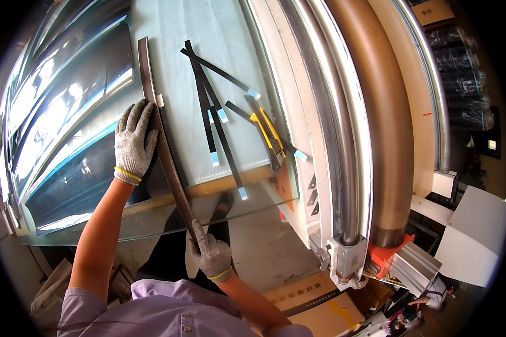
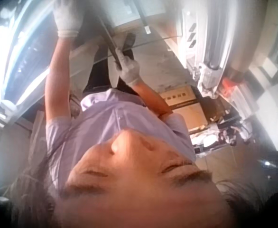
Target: The person measures and marks dark film sheets on a glass table using a metal ruler and a red marker. They then use a utility knife to cut along the marked lines, separating the film into smaller pieces. The person handles the film sheets and tools with gloved hands throughout the process.
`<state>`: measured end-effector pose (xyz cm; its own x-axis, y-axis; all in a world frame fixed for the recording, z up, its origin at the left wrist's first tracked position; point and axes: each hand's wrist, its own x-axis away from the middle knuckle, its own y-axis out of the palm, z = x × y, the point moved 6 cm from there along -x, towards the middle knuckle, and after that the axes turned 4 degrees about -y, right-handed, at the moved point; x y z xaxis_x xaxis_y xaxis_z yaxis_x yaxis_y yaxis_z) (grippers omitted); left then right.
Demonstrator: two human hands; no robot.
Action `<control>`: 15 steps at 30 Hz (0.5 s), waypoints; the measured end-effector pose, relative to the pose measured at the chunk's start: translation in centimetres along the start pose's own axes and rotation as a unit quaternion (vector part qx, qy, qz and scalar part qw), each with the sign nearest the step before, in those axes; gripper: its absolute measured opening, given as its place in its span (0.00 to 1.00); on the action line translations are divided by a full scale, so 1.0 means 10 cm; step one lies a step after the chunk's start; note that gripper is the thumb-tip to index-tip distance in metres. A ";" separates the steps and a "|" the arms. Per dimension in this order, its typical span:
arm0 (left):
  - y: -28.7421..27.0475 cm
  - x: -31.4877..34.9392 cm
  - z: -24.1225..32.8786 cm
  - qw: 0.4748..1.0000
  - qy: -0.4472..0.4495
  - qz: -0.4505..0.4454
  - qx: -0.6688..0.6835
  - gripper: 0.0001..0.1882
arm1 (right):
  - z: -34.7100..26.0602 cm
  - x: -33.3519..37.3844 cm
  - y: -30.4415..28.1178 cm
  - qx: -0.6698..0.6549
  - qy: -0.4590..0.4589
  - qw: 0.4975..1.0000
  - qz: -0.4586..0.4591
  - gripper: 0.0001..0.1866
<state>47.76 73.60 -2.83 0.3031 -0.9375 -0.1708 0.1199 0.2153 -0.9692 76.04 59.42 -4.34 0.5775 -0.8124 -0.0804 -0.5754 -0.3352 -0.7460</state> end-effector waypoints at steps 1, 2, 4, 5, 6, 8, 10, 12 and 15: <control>0.00 0.00 0.00 1.000 0.000 0.000 0.000 0.32 | 0.00 0.00 0.00 0.000 0.000 1.000 0.001 0.38; 0.00 0.00 0.00 1.000 0.000 0.000 0.000 0.32 | 0.00 0.00 0.00 -0.001 0.000 1.000 0.002 0.37; -0.01 0.00 0.00 1.000 -0.001 0.000 -0.001 0.32 | 0.00 0.01 0.00 0.001 -0.001 1.000 0.007 0.37; 0.00 0.00 0.00 1.000 -0.001 0.000 -0.003 0.32 | 0.01 0.02 0.00 0.001 -0.001 1.000 0.009 0.37; 0.01 0.00 -0.01 1.000 -0.002 -0.001 -0.004 0.32 | 0.02 0.02 0.01 0.003 -0.001 1.000 0.009 0.37; 0.01 0.00 0.00 1.000 -0.003 -0.003 -0.008 0.32 | 0.03 0.02 0.01 0.006 -0.002 1.000 0.009 0.37; 0.01 0.00 0.00 1.000 -0.005 -0.005 -0.009 0.32 | 0.03 0.01 0.00 0.003 -0.004 1.000 0.008 0.37; 0.00 -0.01 0.00 1.000 -0.006 -0.006 -0.008 0.32 | 0.03 0.00 0.00 0.005 -0.005 1.000 0.007 0.37; -0.01 -0.01 0.02 1.000 -0.007 -0.006 -0.009 0.32 | 0.03 -0.01 -0.01 0.009 -0.007 1.000 0.003 0.37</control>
<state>47.87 73.68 -2.65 0.3142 -0.9364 -0.1560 0.1062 0.1979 -0.9744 76.19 59.72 -4.44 0.5819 -0.8077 -0.0950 -0.5694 -0.3212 -0.7567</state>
